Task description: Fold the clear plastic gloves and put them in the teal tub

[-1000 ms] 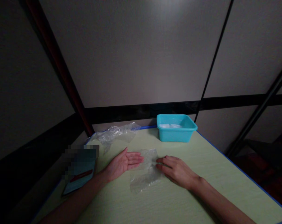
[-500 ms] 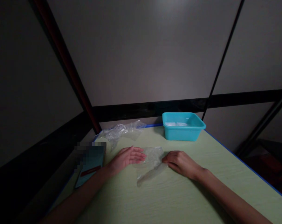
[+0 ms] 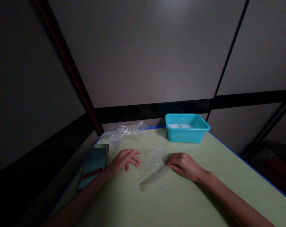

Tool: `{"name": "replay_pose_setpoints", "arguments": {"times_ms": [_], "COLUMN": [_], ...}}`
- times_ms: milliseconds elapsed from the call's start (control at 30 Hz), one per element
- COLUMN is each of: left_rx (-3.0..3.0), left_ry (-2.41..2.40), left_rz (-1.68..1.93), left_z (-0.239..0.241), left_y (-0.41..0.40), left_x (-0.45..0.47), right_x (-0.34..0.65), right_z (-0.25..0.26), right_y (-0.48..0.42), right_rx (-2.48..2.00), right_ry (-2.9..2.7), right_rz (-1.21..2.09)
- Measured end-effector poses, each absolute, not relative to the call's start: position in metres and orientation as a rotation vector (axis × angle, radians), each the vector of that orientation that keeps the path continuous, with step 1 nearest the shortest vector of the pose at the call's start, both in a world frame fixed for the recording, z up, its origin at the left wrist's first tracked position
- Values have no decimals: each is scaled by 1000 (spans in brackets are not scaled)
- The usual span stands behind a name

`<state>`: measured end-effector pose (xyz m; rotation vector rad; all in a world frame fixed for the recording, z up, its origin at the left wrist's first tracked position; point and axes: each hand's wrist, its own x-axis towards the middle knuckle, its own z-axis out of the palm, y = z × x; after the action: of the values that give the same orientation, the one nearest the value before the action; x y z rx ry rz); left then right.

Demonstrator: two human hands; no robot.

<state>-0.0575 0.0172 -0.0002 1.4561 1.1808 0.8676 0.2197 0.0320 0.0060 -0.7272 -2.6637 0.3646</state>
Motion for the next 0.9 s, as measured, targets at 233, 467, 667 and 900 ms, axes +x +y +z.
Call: {"name": "replay_pose_setpoints", "arguments": {"times_ms": [233,467,667,900], "left_rx": [1463,1426,1398,1408], "left_ry": [1215,1206,1232,1311], "left_rz": [910,1021,1063,1131], "left_z": [0,-4,-8,-12], "left_y": [15,16,19,20], "left_x": [-55,-52,-51,-48], "right_x": [210,191,187,184], "right_z": [15,9,-1,-5], "right_y": [43,68,69,64], "right_rx": [-968,-1100,-1237,-1345], "right_ry": [-2518,-2311,-2182,-2140], "right_rz": [621,951,875,665]}}
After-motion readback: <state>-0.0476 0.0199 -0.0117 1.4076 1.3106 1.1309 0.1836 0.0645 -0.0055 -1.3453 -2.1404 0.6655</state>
